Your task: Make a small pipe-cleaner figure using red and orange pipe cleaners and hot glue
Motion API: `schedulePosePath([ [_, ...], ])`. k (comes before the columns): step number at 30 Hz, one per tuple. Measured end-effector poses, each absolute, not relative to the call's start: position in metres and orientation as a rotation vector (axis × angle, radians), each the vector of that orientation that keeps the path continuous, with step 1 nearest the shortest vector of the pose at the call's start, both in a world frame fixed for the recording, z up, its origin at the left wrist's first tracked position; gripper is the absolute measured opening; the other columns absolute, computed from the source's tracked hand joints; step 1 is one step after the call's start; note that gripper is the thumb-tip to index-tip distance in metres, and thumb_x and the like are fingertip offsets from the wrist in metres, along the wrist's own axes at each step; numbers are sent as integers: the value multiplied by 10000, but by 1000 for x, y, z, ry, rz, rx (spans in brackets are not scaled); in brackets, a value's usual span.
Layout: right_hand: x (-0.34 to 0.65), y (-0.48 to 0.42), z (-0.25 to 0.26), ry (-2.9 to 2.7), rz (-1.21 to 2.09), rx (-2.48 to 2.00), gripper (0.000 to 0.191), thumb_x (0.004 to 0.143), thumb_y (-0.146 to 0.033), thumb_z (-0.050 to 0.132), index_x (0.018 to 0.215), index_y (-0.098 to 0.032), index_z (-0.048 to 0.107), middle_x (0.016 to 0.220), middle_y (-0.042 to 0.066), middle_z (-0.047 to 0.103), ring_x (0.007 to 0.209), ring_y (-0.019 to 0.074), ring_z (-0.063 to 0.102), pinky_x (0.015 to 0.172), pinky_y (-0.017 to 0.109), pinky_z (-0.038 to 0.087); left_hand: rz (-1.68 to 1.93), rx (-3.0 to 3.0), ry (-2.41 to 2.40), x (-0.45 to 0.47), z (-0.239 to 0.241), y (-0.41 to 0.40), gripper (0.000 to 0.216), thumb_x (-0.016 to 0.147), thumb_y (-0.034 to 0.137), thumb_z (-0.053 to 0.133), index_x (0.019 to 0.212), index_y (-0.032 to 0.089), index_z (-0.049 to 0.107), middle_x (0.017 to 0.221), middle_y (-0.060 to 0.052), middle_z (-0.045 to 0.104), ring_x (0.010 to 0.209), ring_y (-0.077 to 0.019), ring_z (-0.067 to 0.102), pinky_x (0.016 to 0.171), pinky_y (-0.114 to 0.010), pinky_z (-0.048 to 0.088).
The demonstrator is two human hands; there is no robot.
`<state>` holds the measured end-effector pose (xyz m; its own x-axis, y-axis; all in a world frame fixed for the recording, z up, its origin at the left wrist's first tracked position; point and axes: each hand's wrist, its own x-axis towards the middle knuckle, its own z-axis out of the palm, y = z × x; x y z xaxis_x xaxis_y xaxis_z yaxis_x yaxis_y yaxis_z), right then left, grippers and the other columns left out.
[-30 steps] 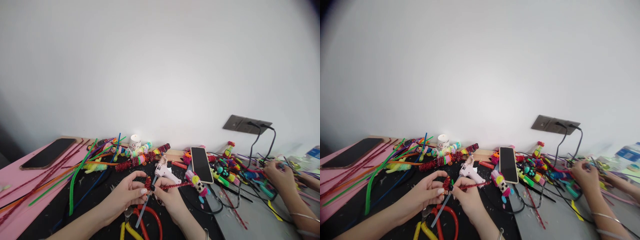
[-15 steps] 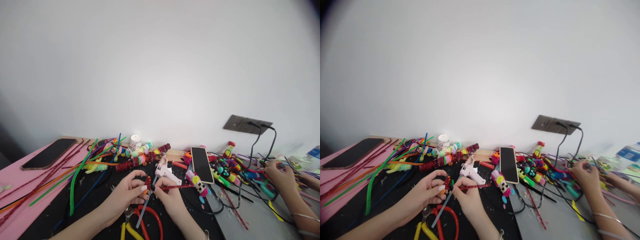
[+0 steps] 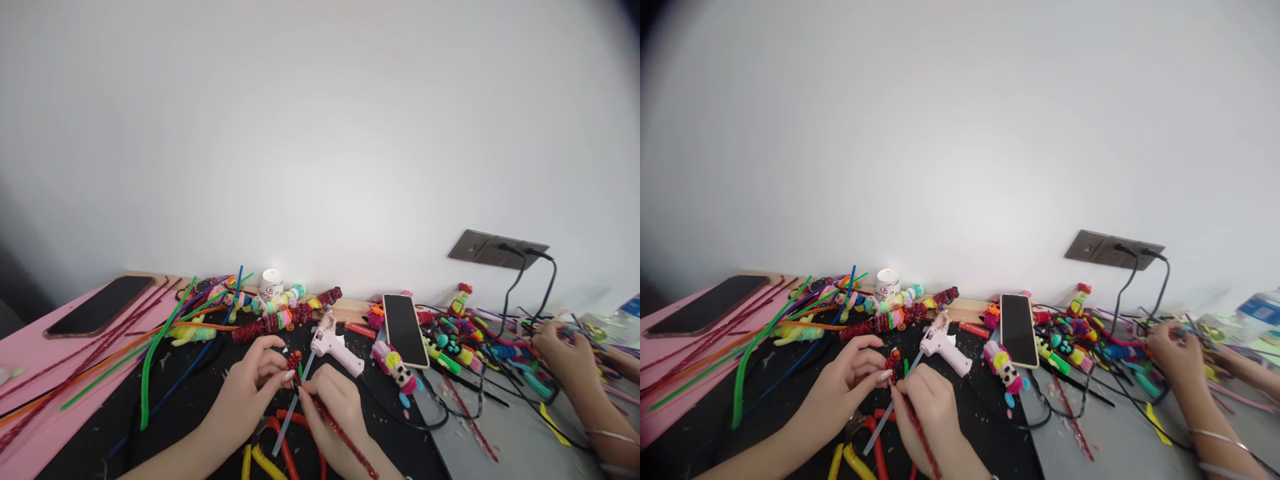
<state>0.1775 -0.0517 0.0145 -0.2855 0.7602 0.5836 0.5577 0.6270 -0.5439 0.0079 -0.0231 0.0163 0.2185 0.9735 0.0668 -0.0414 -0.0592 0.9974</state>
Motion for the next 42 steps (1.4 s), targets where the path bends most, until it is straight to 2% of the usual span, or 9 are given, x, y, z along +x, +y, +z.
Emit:
schedulePosePath([
  [6, 181, -47, 14, -1987, 337, -1072, 126, 861, -118, 525, 908, -199, 610, 828, 55, 622, 775, 186, 587, 690, 281, 474, 1185, 1261, 988, 4, 15, -17, 327, 755, 256, 695, 1002, 233, 482, 727, 19, 677, 701, -195, 686, 719, -314, 519],
  [10, 190, -34, 10, -1856, 109, -1346, 408, 756, -69, 508, 1136, -213, 552, 1116, 101, 587, 1029, 255, 549, 872, 395, 456, 1193, 1089, 934, -1, 13, -1, 387, 709, 294, 747, 980, 226, 479, 696, 41, 653, 637, -174, 666, 666, -305, 530],
  [14, 202, -23, -1, -1739, -113, -1827, 505, 716, -140, 531, 1220, -155, 521, 1207, 182, 536, 1071, 368, 500, 812, 493, 429, 1123, 950, 898, -3, 14, 1, 422, 710, 299, 754, 1059, 209, 535, 715, 32, 653, 641, -129, 639, 639, -239, 514],
  [17, 207, -18, -6, -1779, -92, -2005, 504, 710, -142, 517, 1213, -114, 546, 1125, 196, 585, 1000, 374, 533, 751, 471, 424, 1078, 824, 825, -2, 19, -3, 475, 725, 257, 752, 1154, 217, 553, 713, 45, 605, 632, -92, 602, 629, -207, 506],
  [20, 210, -16, -3, -1796, -32, -2050, 502, 699, -126, 503, 1197, -119, 561, 1085, 175, 628, 990, 363, 557, 774, 463, 407, 1037, 727, 763, -1, 23, -6, 469, 758, 199, 730, 1191, 218, 553, 712, 47, 557, 614, -69, 564, 609, -189, 501],
  [26, 211, -16, 7, -1725, 176, -1856, 454, 684, -109, 530, 1130, -159, 591, 1118, 132, 651, 1018, 319, 592, 826, 399, 426, 1048, 612, 767, -1, 25, -5, 373, 785, 109, 690, 1128, 196, 570, 736, 41, 533, 594, -52, 533, 587, -179, 496],
  [31, 209, -16, 8, -1603, 563, -1485, 203, 803, -222, 550, 969, -172, 655, 890, 76, 707, 825, 247, 648, 742, 337, 496, 1055, 623, 744, -2, 23, -2, 349, 795, 124, 690, 1117, 198, 577, 748, 30, 568, 645, -63, 569, 639, -187, 508],
  [35, 206, -19, 6, -1510, 906, -1159, 323, 805, -290, 617, 1108, -188, 662, 1051, 86, 716, 1042, 272, 637, 903, 379, 498, 1083, 640, 734, -3, 19, 1, 364, 826, 103, 650, 1163, 209, 564, 780, 6, 608, 721, -88, 608, 715, -214, 527],
  [42, 202, -21, 5, -1505, 1072, -1003, 347, 814, -336, 670, 1148, -242, 664, 1165, 77, 689, 1099, 277, 629, 966, 420, 479, 1101, 626, 706, -5, 15, 1, 453, 854, 86, 611, 1268, 243, 517, 818, -7, 634, 771, -102, 626, 778, -232, 533],
])
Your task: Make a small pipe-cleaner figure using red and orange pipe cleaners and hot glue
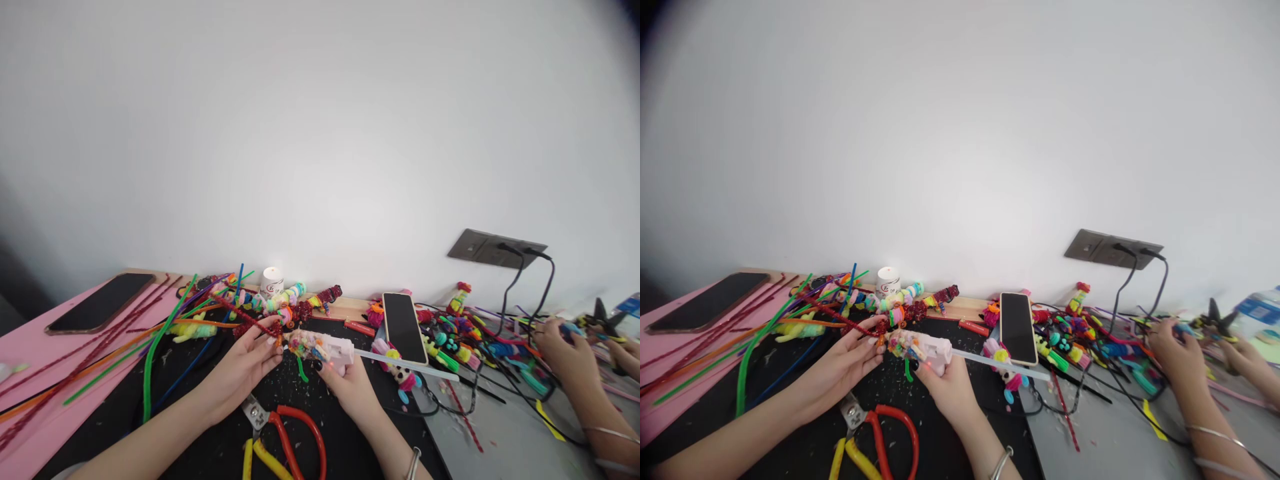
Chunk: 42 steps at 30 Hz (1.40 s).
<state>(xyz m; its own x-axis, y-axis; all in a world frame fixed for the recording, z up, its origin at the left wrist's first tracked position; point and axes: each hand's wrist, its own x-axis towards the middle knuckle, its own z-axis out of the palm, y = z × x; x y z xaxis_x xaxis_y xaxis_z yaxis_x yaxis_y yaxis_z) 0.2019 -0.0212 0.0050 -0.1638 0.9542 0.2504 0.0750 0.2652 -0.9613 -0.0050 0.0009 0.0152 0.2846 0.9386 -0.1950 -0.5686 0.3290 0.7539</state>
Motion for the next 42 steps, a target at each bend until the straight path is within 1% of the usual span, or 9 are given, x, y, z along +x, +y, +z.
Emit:
schedulePosePath([
  [4, 201, -22, 7, -1539, 1052, -1002, 348, 824, -310, 656, 1166, -241, 658, 1184, 77, 680, 1105, 268, 628, 973, 410, 476, 1090, 635, 701, -5, 14, 1, 480, 852, 91, 618, 1288, 258, 507, 849, -9, 638, 781, -103, 624, 782, -232, 531],
  [10, 198, -24, 11, -1553, 989, -1055, 323, 810, -241, 628, 1128, -210, 676, 1124, 83, 707, 1018, 262, 669, 909, 404, 520, 1081, 641, 695, -5, 15, 1, 469, 853, 115, 628, 1285, 255, 512, 873, -14, 639, 788, -104, 621, 789, -233, 525],
  [18, 198, -24, 7, -1547, 919, -1068, 343, 786, -193, 620, 1124, -208, 673, 1126, 77, 704, 1027, 259, 659, 920, 404, 507, 1086, 637, 701, -3, 18, -1, 365, 834, 110, 651, 1174, 229, 587, 825, -1, 635, 750, -98, 617, 757, -225, 527],
  [23, 201, -23, 3, -1528, 920, -1138, 260, 763, -178, 624, 1010, -184, 703, 996, 72, 742, 875, 248, 694, 805, 361, 553, 1097, 622, 700, -4, 18, 0, 403, 832, 98, 646, 1203, 239, 575, 863, -8, 646, 755, -101, 624, 759, -232, 537],
  [29, 200, -23, 7, -1517, 913, -1131, 282, 758, -181, 636, 1034, -184, 691, 1042, 85, 732, 931, 257, 685, 848, 376, 536, 1112, 610, 694, -5, 16, 2, 448, 845, 60, 610, 1251, 237, 544, 821, -7, 638, 752, -101, 627, 751, -229, 545],
  [33, 200, -23, 7, -1548, 936, -1142, 264, 783, -191, 619, 1034, -180, 697, 1046, 85, 732, 933, 250, 684, 841, 362, 537, 1114, 601, 694, -5, 15, 2, 453, 842, 57, 611, 1255, 232, 544, 822, -10, 638, 745, -100, 626, 743, -228, 547],
  [38, 200, -24, 10, -1637, 834, -1209, 324, 778, -122, 581, 1080, -185, 680, 1066, 69, 721, 947, 240, 670, 843, 345, 523, 1113, 611, 687, -6, 16, 2, 431, 821, 91, 651, 1220, 237, 574, 840, -7, 638, 755, -100, 617, 750, -223, 538],
  [40, 201, -23, 12, -1698, 745, -1252, 282, 793, -122, 555, 1034, -185, 685, 985, 56, 730, 874, 225, 674, 794, 321, 523, 1137, 623, 682, -7, 16, 3, 408, 808, 118, 675, 1188, 242, 595, 838, -1, 633, 767, -102, 612, 767, -224, 530],
  [42, 203, -22, 14, -1757, 591, -1361, 174, 806, -138, 535, 893, -171, 682, 813, 41, 713, 735, 209, 657, 679, 289, 508, 1173, 647, 692, -7, 15, 5, 389, 791, 147, 701, 1156, 245, 611, 838, 5, 628, 775, -103, 607, 781, -226, 521],
])
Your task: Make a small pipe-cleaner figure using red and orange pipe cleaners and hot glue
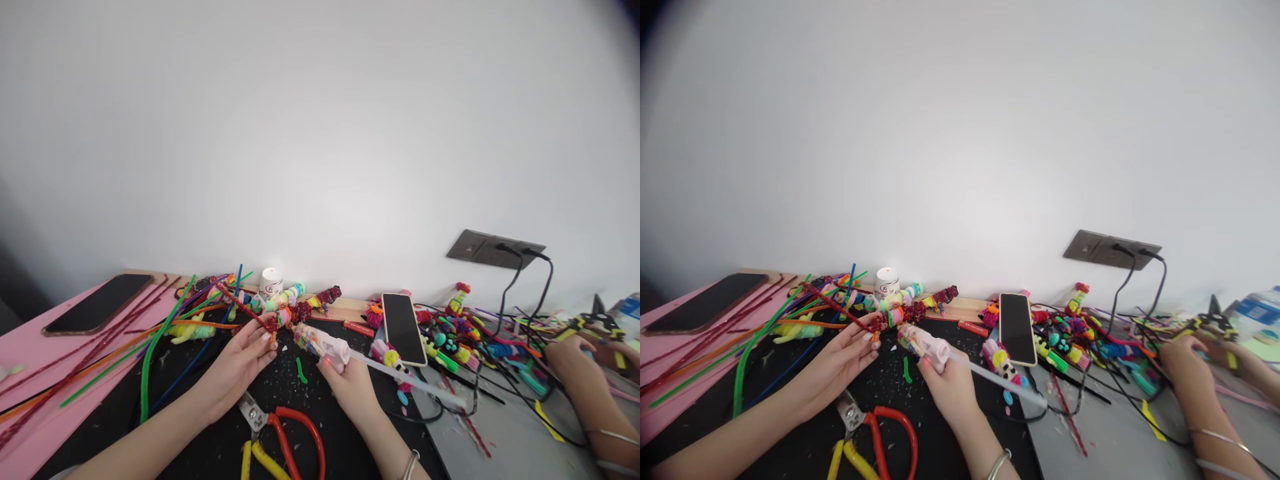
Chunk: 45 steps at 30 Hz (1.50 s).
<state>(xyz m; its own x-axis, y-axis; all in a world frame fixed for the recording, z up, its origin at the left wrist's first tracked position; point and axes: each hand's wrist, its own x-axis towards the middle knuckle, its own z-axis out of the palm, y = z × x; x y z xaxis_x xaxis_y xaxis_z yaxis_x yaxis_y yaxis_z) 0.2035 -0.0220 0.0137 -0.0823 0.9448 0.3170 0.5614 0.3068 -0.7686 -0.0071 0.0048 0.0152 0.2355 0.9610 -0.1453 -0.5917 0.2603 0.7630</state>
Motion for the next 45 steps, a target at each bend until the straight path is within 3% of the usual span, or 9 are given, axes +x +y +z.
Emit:
schedulePosePath([
  [3, 209, -19, 11, -1816, 333, -1527, 155, 807, -147, 519, 908, -171, 635, 816, 42, 676, 726, 210, 628, 636, 280, 459, 1210, 715, 747, -6, 14, 6, 411, 772, 206, 726, 1159, 256, 599, 861, 9, 632, 789, -112, 602, 798, -240, 507],
  [8, 218, -13, -4, -1884, -50, -1732, 358, 718, -133, 587, 1073, -172, 609, 974, 113, 633, 894, 303, 583, 707, 361, 421, 1237, 905, 898, -5, 9, 6, 427, 791, 291, 692, 1194, 254, 556, 894, 3, 635, 817, -143, 602, 836, -283, 491],
  [14, 205, -23, 10, -1905, 2, -1548, 533, 696, -229, 663, 1209, -233, 518, 1152, 105, 558, 1058, 329, 493, 842, 451, 390, 1220, 1103, 933, -7, 7, 5, 338, 782, 246, 674, 1112, 258, 597, 977, -4, 608, 882, -179, 617, 856, -306, 487],
  [16, 197, -30, 18, -1927, 85, -1400, 459, 690, -201, 670, 1126, -209, 526, 1103, 84, 570, 1021, 287, 507, 865, 421, 386, 1190, 1179, 938, -6, 8, 3, 282, 799, 254, 651, 1079, 248, 619, 1009, -23, 614, 902, -200, 617, 846, -311, 483],
  [20, 184, -42, 20, -1942, 128, -1260, 287, 646, -227, 713, 866, -181, 533, 812, 19, 551, 746, 205, 502, 685, 315, 387, 1095, 1421, 918, 0, 10, -7, 221, 855, 267, 571, 1061, 251, 647, 1042, -49, 614, 933, -226, 602, 863, -322, 459],
  [26, 180, -45, 12, -1936, 185, -1135, 153, 821, -167, 511, 674, -191, 476, 636, -16, 481, 634, 156, 459, 594, 269, 320, 978, 1553, 843, 4, 9, -16, 192, 872, 242, 538, 1028, 257, 648, 877, -24, 607, 820, -207, 586, 808, -308, 435],
  [32, 183, -42, 13, -1851, 267, -1158, 241, 871, -165, 455, 632, -192, 460, 600, -11, 488, 585, 144, 472, 551, 255, 330, 914, 1270, 704, 4, 5, -13, 202, 855, 276, 594, 1056, 260, 607, 887, 1, 599, 753, -158, 579, 761, -295, 443],
  [39, 182, -47, 17, -1967, 193, -1114, 155, 885, -127, 468, 765, -189, 544, 721, 22, 572, 688, 164, 546, 621, 262, 409, 988, 984, 693, 8, 10, -13, 344, 795, 354, 675, 1115, 281, 571, 979, -8, 562, 853, -176, 599, 826, -348, 460],
  [45, 179, -43, 10, -2025, 47, -1079, 150, 869, -133, 491, 751, -196, 559, 686, 21, 578, 650, 174, 546, 603, 269, 418, 987, 929, 771, 6, 12, -12, 306, 807, 361, 661, 1087, 265, 585, 948, -4, 552, 846, -158, 565, 764, -294, 468],
])
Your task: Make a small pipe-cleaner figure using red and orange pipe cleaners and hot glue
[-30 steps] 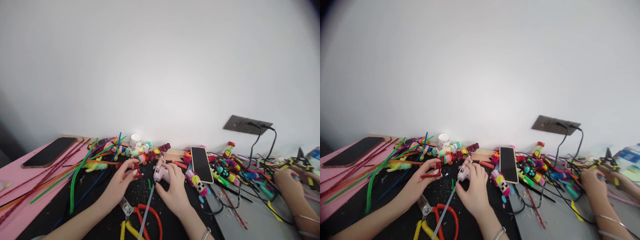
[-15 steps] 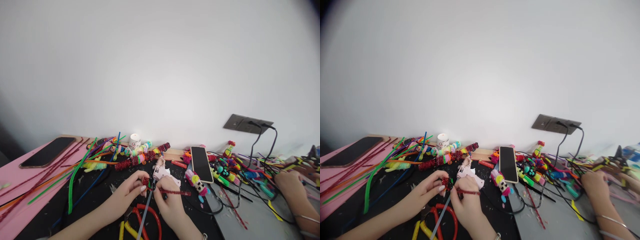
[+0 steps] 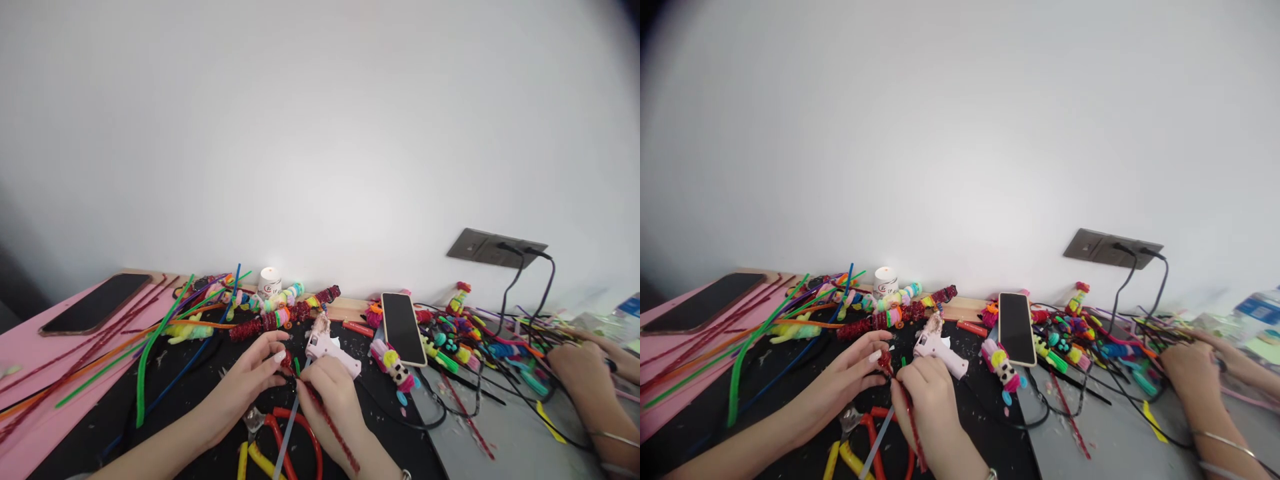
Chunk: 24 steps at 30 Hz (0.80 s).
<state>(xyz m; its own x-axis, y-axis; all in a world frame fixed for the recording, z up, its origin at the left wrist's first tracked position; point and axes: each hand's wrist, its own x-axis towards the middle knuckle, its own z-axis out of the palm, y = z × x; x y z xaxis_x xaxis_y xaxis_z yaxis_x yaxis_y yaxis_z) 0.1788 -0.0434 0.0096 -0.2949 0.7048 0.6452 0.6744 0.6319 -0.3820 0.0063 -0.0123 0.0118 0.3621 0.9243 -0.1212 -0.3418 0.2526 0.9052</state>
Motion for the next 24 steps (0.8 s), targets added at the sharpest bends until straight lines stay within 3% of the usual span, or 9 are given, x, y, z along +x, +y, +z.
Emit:
schedulePosePath([
  [5, 177, -44, 9, -2070, 118, -1076, 155, 856, -123, 473, 745, -200, 549, 675, 16, 557, 617, 168, 543, 559, 252, 405, 1001, 936, 778, 7, 12, -12, 290, 811, 337, 656, 1077, 245, 587, 928, -8, 556, 864, -166, 546, 752, -287, 464],
  [13, 177, -44, 5, -2087, 156, -1129, 169, 866, -117, 477, 736, -191, 554, 702, 14, 561, 632, 149, 525, 575, 242, 393, 996, 752, 678, 7, 15, -15, 282, 836, 242, 634, 1109, 238, 564, 978, -26, 623, 974, -195, 610, 903, -354, 454],
  [24, 179, -43, 4, -2027, 189, -1094, 169, 871, -120, 476, 747, -200, 560, 693, 9, 549, 620, 154, 538, 568, 244, 395, 1038, 675, 669, 6, 18, -17, 386, 810, 181, 675, 1160, 242, 523, 964, -11, 672, 974, -184, 656, 915, -324, 469],
])
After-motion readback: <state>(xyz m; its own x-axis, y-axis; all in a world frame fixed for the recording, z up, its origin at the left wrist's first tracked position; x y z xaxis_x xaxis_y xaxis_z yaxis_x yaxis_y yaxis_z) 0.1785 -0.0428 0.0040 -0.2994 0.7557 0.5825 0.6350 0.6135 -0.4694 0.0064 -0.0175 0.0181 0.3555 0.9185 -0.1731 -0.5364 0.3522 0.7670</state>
